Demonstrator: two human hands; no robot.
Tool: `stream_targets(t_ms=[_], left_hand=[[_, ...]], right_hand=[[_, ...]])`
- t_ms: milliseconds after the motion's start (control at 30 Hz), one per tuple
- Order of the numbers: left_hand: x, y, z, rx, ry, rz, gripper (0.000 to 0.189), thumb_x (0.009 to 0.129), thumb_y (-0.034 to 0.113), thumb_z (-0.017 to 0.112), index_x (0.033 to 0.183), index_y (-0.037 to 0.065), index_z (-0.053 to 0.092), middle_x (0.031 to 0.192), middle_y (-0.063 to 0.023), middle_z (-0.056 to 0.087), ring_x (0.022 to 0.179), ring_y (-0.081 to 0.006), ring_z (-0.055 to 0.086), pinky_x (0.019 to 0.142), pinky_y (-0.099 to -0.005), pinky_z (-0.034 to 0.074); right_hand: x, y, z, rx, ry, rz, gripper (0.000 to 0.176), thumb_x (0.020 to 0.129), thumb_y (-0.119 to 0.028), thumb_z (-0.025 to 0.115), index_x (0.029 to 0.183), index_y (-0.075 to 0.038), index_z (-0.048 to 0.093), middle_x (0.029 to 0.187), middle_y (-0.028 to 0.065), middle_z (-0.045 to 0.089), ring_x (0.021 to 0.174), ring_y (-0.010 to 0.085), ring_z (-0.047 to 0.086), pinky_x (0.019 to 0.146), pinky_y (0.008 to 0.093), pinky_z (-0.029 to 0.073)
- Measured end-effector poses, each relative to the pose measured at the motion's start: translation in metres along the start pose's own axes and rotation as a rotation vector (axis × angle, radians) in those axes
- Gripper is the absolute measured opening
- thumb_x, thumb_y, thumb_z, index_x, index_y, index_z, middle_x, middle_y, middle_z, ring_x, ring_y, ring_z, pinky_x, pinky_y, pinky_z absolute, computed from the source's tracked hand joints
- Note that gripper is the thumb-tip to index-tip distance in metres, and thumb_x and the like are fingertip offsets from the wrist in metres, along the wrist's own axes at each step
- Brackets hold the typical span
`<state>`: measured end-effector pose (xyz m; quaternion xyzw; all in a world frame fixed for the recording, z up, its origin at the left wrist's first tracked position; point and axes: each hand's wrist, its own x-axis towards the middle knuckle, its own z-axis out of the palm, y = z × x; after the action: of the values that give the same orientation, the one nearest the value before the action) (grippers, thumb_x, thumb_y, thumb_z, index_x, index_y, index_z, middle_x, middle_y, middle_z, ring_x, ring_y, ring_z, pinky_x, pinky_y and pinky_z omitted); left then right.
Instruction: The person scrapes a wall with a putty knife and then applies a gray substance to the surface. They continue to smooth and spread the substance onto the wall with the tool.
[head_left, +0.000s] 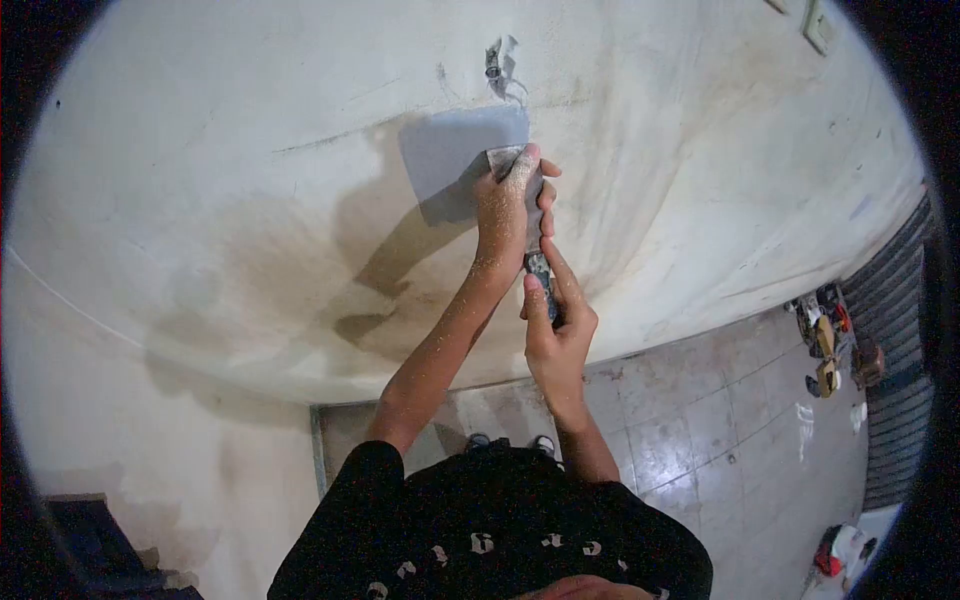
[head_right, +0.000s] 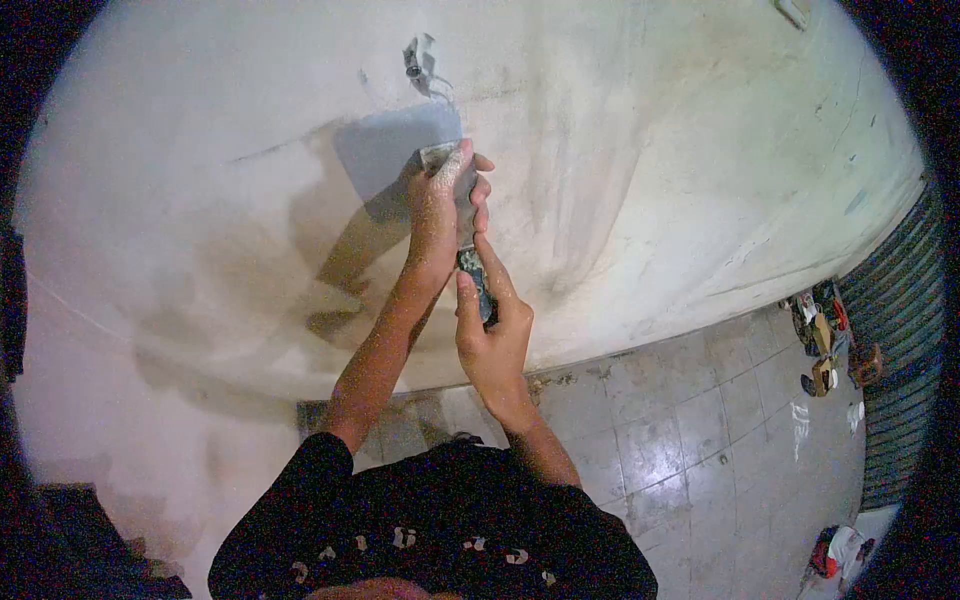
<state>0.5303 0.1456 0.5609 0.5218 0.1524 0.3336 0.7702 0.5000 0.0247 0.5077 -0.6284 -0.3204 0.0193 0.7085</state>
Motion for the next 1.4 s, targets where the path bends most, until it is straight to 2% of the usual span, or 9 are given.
stream_targets(t_ms=[100,300,433,600,700,767,1000,1267,1400], left_hand=[[0.0,0.015,0.013,-0.054,-0.019,0.087,0.033,0.093,0.033,0.055,0.082,0.002,0.06,0.052,-0.0014,0.049,0.034,-0.0131,0.045,0.033,-0.0258,0.034],[0.002,0.004,0.01,-0.069,0.012,0.003,0.035,0.094,0.034,0.055,0.082,0.002,0.06,0.054,-0.0015,0.05,0.034,-0.0133,0.046,0.033,-0.026,0.035],[0.004,0.031,0.023,-0.083,0.021,0.153,0.032,0.094,0.032,0.055,0.083,0.002,0.06,0.054,-0.0021,0.05,0.035,-0.0137,0.046,0.033,-0.0265,0.035],[-0.004,0.012,0.005,-0.106,0.058,0.028,0.033,0.093,0.033,0.057,0.083,0.002,0.059,0.054,-0.0026,0.05,0.034,-0.0145,0.046,0.033,-0.0258,0.034],[0.0,0.035,0.002,-0.075,0.035,0.203,0.034,0.093,0.034,0.057,0.082,0.002,0.059,0.054,-0.0025,0.05,0.035,-0.0143,0.046,0.033,-0.0256,0.034],[-0.003,0.047,0.001,-0.083,0.072,0.181,0.035,0.094,0.035,0.057,0.081,0.003,0.06,0.054,-0.0024,0.05,0.035,-0.0135,0.046,0.034,-0.0251,0.035],[-0.012,0.058,-0.02,-0.064,0.109,0.196,0.036,0.094,0.037,0.055,0.081,0.004,0.059,0.054,-0.0008,0.05,0.036,-0.0114,0.046,0.034,-0.0245,0.035],[-0.013,0.037,-0.038,-0.059,0.112,0.107,0.036,0.092,0.037,0.059,0.08,0.003,0.059,0.052,-0.0024,0.049,0.035,-0.0129,0.045,0.034,-0.0261,0.035],[-0.001,0.045,-0.036,-0.048,0.063,0.208,0.037,0.093,0.037,0.058,0.082,0.002,0.061,0.054,-0.0041,0.052,0.037,-0.0137,0.047,0.037,-0.0257,0.038]], right_hand=[[0.007,-0.006,-0.005,-0.002,0.007,-0.028,0.039,0.092,-0.005,0.057,0.13,0.001,0.053,0.087,0.0108,0.068,0.066,0.006,0.049,0.058,0.0228,0.043],[0.009,-0.003,-0.012,-0.017,-0.034,-0.026,0.038,0.091,-0.004,0.057,0.129,0.004,0.053,0.1,0.0187,0.069,0.079,0.009,0.058,0.067,0.025,0.048],[0.023,-0.018,-0.009,-0.021,-0.028,-0.102,0.038,0.091,-0.004,0.057,0.128,0.004,0.053,0.107,0.0242,0.067,0.092,0.0162,0.064,0.076,0.0289,0.05],[0.017,-0.005,-0.007,-0.035,-0.08,-0.107,0.039,0.091,-0.002,0.057,0.129,0.003,0.053,0.111,0.0255,0.065,0.098,0.0211,0.066,0.08,0.0308,0.05],[0.02,-0.013,0.003,-0.02,-0.097,-0.14,0.039,0.09,-0.002,0.056,0.129,0.002,0.053,0.112,0.0258,0.064,0.1,0.0235,0.066,0.081,0.0319,0.051],[0.024,-0.021,0.01,0.01,-0.108,-0.149,0.039,0.09,-0.002,0.056,0.129,0.002,0.053,0.112,0.0266,0.064,0.101,0.0256,0.066,0.081,0.0327,0.051],[0.018,-0.024,0.029,-0.042,-0.142,-0.239,0.042,0.09,-0.001,0.055,0.132,0.0,0.051,0.112,0.0273,0.063,0.101,0.03,0.066,0.08,0.0335,0.052],[0.0,-0.003,0.037,-0.059,-0.118,-0.212,0.04,0.091,-0.002,0.055,0.131,0.001,0.05,0.113,0.0259,0.063,0.103,0.0244,0.066,0.08,0.0329,0.051],[0.01,-0.002,0.043,0.096,-0.112,0.0,0.031,0.092,-0.007,0.058,0.122,0.001,0.056,0.092,0.0192,0.068,0.079,0.0179,0.066,0.065,0.0294,0.05]])
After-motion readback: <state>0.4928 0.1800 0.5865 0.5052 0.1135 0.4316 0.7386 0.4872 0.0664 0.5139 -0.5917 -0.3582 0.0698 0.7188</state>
